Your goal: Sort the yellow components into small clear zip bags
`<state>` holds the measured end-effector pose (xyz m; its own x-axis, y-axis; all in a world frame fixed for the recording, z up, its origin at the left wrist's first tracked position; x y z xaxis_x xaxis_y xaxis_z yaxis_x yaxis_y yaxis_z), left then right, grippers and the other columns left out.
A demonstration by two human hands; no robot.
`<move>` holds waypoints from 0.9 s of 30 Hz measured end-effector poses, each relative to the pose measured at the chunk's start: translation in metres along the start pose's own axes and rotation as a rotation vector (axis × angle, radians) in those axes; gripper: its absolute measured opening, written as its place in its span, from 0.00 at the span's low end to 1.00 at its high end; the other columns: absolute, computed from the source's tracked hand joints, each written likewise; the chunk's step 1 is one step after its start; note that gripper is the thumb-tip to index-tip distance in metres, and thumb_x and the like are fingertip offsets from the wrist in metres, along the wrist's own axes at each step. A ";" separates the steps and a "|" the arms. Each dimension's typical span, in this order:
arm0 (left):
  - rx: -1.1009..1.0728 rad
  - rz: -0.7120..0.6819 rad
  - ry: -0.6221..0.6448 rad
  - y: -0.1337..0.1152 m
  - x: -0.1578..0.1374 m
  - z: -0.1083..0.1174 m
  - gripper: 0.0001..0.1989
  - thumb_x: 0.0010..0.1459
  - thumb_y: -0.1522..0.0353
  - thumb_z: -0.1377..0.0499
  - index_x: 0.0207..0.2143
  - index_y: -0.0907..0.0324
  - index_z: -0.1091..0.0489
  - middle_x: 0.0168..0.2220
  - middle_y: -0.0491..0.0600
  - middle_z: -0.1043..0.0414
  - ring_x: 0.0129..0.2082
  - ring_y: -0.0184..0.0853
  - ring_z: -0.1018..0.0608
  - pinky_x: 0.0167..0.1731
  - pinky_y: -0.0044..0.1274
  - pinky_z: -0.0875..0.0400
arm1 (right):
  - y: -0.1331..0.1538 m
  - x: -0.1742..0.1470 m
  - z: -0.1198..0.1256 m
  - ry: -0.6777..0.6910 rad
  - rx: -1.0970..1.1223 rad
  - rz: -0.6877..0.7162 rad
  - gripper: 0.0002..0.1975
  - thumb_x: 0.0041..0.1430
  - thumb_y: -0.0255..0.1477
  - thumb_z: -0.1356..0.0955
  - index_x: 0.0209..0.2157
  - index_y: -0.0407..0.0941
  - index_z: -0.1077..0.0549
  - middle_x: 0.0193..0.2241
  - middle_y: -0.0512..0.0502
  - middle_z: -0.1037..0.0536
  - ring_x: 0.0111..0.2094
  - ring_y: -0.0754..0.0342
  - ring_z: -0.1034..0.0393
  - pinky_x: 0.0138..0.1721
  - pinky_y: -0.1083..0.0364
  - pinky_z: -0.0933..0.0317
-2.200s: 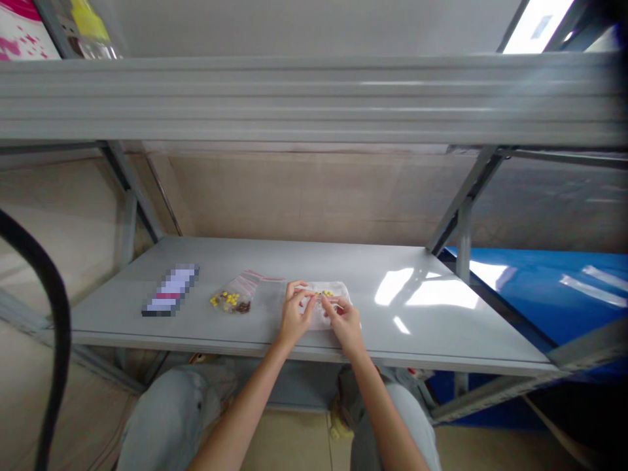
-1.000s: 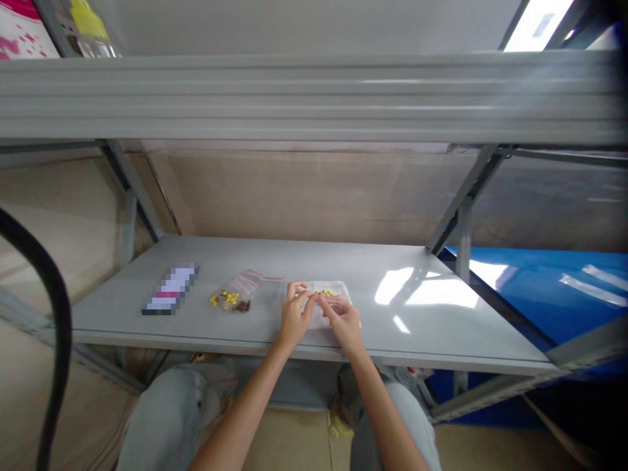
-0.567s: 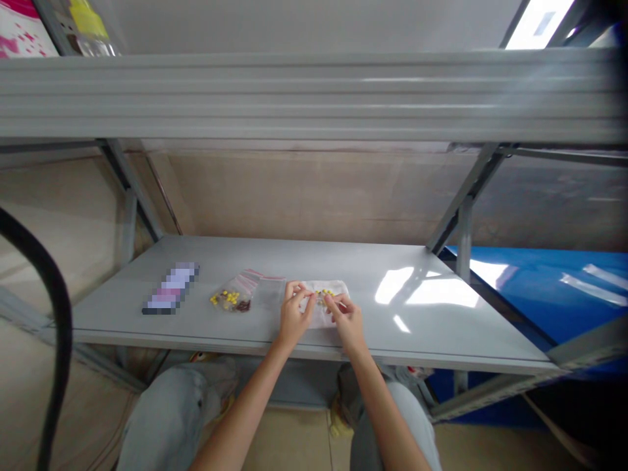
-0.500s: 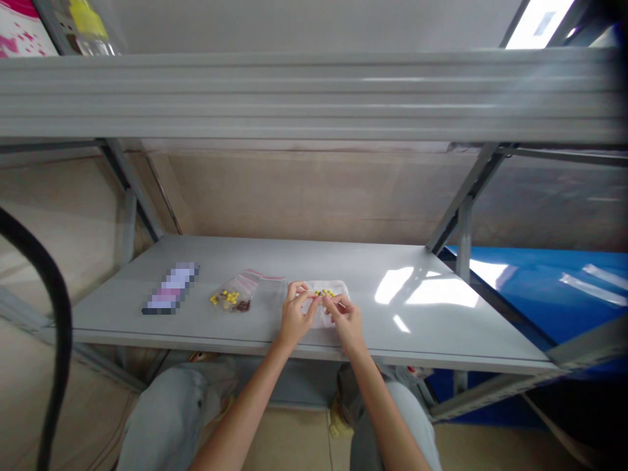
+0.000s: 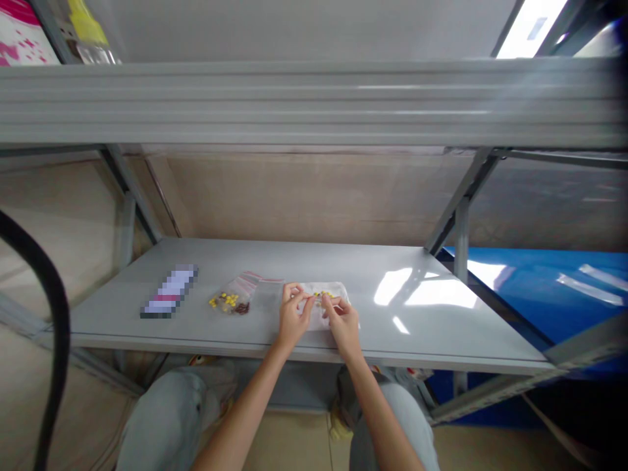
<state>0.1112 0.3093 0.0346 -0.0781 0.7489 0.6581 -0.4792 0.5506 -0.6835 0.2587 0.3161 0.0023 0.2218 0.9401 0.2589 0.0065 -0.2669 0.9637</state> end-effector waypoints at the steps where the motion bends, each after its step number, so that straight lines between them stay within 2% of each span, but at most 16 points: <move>1: -0.002 0.001 -0.002 0.000 0.000 0.000 0.09 0.57 0.66 0.44 0.28 0.60 0.29 0.37 0.50 0.40 0.34 0.31 0.31 0.29 0.20 0.35 | -0.001 0.001 0.001 -0.006 0.012 -0.004 0.20 0.51 0.45 0.33 0.18 0.44 0.35 0.17 0.53 0.34 0.18 0.60 0.44 0.20 0.59 0.48; 5: -0.007 0.011 0.007 0.001 0.002 -0.001 0.09 0.55 0.64 0.42 0.27 0.60 0.29 0.35 0.48 0.39 0.33 0.30 0.31 0.31 0.21 0.35 | -0.007 0.003 0.005 -0.008 0.071 -0.038 0.19 0.51 0.44 0.32 0.18 0.45 0.37 0.16 0.56 0.36 0.17 0.61 0.46 0.19 0.60 0.50; 10: -0.019 0.038 0.075 0.003 0.003 -0.007 0.09 0.52 0.64 0.39 0.25 0.60 0.30 0.33 0.48 0.37 0.34 0.32 0.31 0.28 0.20 0.37 | -0.019 0.005 0.011 -0.072 0.163 -0.097 0.21 0.51 0.47 0.34 0.18 0.45 0.37 0.16 0.55 0.37 0.18 0.60 0.44 0.19 0.60 0.47; 13: -0.040 0.034 0.089 0.001 0.003 -0.009 0.08 0.54 0.65 0.42 0.26 0.60 0.30 0.31 0.48 0.35 0.31 0.31 0.30 0.27 0.20 0.37 | -0.019 0.005 0.006 -0.042 0.171 -0.104 0.21 0.49 0.49 0.34 0.22 0.45 0.35 0.17 0.55 0.36 0.17 0.61 0.43 0.18 0.60 0.47; 15: -0.041 0.073 0.011 0.004 0.002 -0.001 0.09 0.56 0.65 0.45 0.28 0.60 0.30 0.30 0.47 0.32 0.30 0.30 0.30 0.28 0.21 0.37 | -0.018 0.005 0.003 -0.024 0.164 -0.110 0.21 0.49 0.50 0.34 0.26 0.45 0.33 0.18 0.54 0.34 0.17 0.61 0.42 0.17 0.60 0.47; 19: -0.002 0.251 -0.248 0.027 0.000 0.036 0.12 0.58 0.61 0.47 0.31 0.60 0.31 0.29 0.48 0.28 0.30 0.32 0.27 0.29 0.22 0.36 | -0.018 0.008 0.006 -0.049 0.161 -0.127 0.23 0.49 0.51 0.34 0.33 0.44 0.32 0.19 0.53 0.32 0.17 0.60 0.40 0.16 0.61 0.48; 21: -0.001 0.296 -0.273 0.039 0.006 0.051 0.13 0.57 0.60 0.47 0.32 0.61 0.31 0.27 0.48 0.28 0.29 0.32 0.27 0.29 0.22 0.35 | -0.018 0.010 0.010 -0.071 0.165 -0.119 0.23 0.49 0.50 0.34 0.34 0.44 0.31 0.18 0.54 0.33 0.17 0.60 0.40 0.16 0.61 0.48; 24: 0.013 0.356 -0.166 0.062 0.026 0.067 0.13 0.56 0.60 0.46 0.35 0.62 0.32 0.26 0.47 0.27 0.27 0.33 0.25 0.31 0.23 0.33 | -0.016 0.012 0.012 -0.085 0.176 -0.102 0.22 0.49 0.49 0.33 0.35 0.43 0.31 0.17 0.55 0.35 0.17 0.60 0.41 0.17 0.61 0.48; 27: 0.139 0.424 0.055 0.087 0.045 0.071 0.10 0.53 0.64 0.42 0.34 0.62 0.31 0.25 0.48 0.26 0.27 0.33 0.23 0.29 0.22 0.33 | -0.012 0.012 0.010 -0.076 0.189 -0.088 0.22 0.50 0.49 0.34 0.34 0.43 0.30 0.16 0.55 0.35 0.17 0.60 0.42 0.17 0.61 0.49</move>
<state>0.0036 0.3644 0.0271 -0.2483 0.9182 0.3086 -0.5284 0.1386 -0.8376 0.2715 0.3288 -0.0072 0.2853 0.9447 0.1616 0.2100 -0.2261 0.9512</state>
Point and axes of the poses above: each hand's wrist, its own x-axis towards the middle knuckle, its own z-axis out of the back of the hand, y = z × x, the point moved 10 cm from there along x, towards the middle knuckle
